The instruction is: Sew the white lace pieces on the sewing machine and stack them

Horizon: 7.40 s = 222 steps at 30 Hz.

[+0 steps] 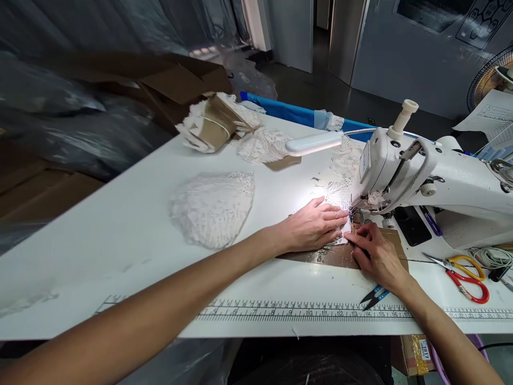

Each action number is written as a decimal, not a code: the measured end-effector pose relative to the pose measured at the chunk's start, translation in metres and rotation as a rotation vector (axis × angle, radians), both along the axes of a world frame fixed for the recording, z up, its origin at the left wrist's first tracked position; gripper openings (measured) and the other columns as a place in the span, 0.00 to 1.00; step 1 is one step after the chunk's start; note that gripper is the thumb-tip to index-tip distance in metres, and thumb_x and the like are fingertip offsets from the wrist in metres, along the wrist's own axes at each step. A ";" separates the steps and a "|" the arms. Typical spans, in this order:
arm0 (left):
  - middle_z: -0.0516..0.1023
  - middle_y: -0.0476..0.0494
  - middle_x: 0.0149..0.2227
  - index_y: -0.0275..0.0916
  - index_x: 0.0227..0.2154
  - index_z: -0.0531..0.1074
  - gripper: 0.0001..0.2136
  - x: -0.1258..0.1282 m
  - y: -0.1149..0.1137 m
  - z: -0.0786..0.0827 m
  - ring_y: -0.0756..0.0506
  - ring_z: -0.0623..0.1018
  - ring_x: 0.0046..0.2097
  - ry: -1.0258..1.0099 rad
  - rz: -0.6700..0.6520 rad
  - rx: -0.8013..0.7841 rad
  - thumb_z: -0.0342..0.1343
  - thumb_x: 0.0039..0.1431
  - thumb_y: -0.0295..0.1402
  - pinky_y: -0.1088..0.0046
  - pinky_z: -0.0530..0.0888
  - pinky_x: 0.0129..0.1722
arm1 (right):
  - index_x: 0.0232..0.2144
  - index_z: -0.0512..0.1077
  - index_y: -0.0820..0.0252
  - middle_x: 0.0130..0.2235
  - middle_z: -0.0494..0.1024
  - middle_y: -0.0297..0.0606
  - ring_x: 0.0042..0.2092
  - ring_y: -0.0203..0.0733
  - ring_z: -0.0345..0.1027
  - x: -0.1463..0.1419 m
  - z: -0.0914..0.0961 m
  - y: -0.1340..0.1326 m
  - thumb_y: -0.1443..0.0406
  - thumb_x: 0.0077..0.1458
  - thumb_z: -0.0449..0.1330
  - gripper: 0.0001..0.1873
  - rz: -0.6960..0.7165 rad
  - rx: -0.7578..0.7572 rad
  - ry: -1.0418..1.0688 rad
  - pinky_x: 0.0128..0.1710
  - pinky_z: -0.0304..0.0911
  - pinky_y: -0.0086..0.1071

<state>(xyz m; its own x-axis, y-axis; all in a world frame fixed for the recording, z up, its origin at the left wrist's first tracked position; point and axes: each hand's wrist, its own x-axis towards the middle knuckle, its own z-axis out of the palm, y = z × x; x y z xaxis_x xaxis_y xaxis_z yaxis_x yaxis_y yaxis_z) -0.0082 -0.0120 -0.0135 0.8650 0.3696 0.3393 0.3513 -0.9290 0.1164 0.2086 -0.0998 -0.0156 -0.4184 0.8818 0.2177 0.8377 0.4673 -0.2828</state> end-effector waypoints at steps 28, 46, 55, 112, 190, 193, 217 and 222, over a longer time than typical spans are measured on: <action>0.78 0.41 0.51 0.40 0.47 0.74 0.15 0.001 0.003 -0.002 0.42 0.76 0.50 -0.063 -0.011 0.021 0.43 0.70 0.35 0.61 0.67 0.49 | 0.51 0.74 0.52 0.46 0.68 0.42 0.36 0.40 0.69 0.001 0.000 -0.001 0.70 0.60 0.53 0.19 0.001 0.047 0.005 0.34 0.72 0.33; 0.74 0.33 0.54 0.35 0.49 0.72 0.16 0.003 -0.005 0.001 0.40 0.75 0.51 0.027 0.030 0.119 0.40 0.71 0.32 0.53 0.68 0.52 | 0.54 0.72 0.53 0.47 0.69 0.44 0.39 0.42 0.68 -0.001 0.002 -0.001 0.70 0.60 0.53 0.21 -0.007 -0.030 -0.003 0.35 0.72 0.34; 0.76 0.39 0.43 0.38 0.42 0.71 0.13 0.006 -0.003 -0.003 0.46 0.74 0.40 0.001 -0.039 0.126 0.41 0.70 0.28 0.54 0.69 0.52 | 0.52 0.73 0.55 0.47 0.68 0.44 0.39 0.42 0.68 -0.001 0.003 -0.001 0.70 0.59 0.52 0.21 -0.004 -0.023 -0.009 0.34 0.71 0.35; 0.69 0.50 0.25 0.40 0.27 0.60 0.12 0.014 0.005 0.008 0.52 0.67 0.25 -0.311 0.185 -0.270 0.42 0.68 0.34 0.76 0.66 0.25 | 0.52 0.68 0.63 0.42 0.72 0.50 0.37 0.48 0.70 -0.006 0.013 0.012 0.66 0.64 0.48 0.17 0.010 -0.073 0.020 0.34 0.68 0.40; 0.78 0.47 0.36 0.41 0.32 0.75 0.14 0.012 0.005 0.006 0.49 0.72 0.33 -0.054 -0.100 0.115 0.45 0.68 0.29 0.68 0.66 0.39 | 0.45 0.78 0.57 0.38 0.74 0.40 0.36 0.42 0.70 0.025 0.032 0.011 0.67 0.62 0.51 0.16 -0.045 -0.142 0.355 0.38 0.70 0.36; 0.78 0.47 0.35 0.40 0.30 0.73 0.16 0.014 0.006 0.001 0.49 0.71 0.32 -0.062 -0.093 0.130 0.42 0.69 0.29 0.68 0.66 0.39 | 0.49 0.75 0.58 0.41 0.75 0.42 0.43 0.45 0.71 0.039 0.053 -0.008 0.66 0.64 0.51 0.17 0.019 -0.145 0.307 0.44 0.70 0.40; 0.80 0.52 0.29 0.40 0.44 0.62 0.12 0.017 0.008 -0.001 0.48 0.79 0.29 -0.462 0.189 -0.759 0.56 0.60 0.35 0.75 0.72 0.28 | 0.38 0.67 0.59 0.29 0.77 0.40 0.31 0.48 0.74 0.015 0.019 0.005 0.61 0.66 0.45 0.12 -0.204 -0.098 0.006 0.28 0.61 0.34; 0.79 0.50 0.29 0.39 0.41 0.63 0.11 0.017 0.013 -0.004 0.48 0.78 0.30 -0.445 0.184 -0.847 0.55 0.59 0.36 0.75 0.72 0.29 | 0.35 0.73 0.61 0.26 0.77 0.42 0.27 0.48 0.72 0.001 0.017 0.025 0.56 0.69 0.46 0.20 -0.293 -0.073 -0.275 0.24 0.53 0.32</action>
<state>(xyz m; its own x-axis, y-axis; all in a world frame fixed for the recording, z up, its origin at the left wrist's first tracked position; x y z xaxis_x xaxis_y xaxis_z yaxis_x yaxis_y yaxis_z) 0.0085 0.0014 -0.0173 0.6266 0.7582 0.1806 0.2451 -0.4116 0.8778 0.2100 -0.0751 0.0011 -0.1814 0.9812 0.0655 0.9813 0.1850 -0.0533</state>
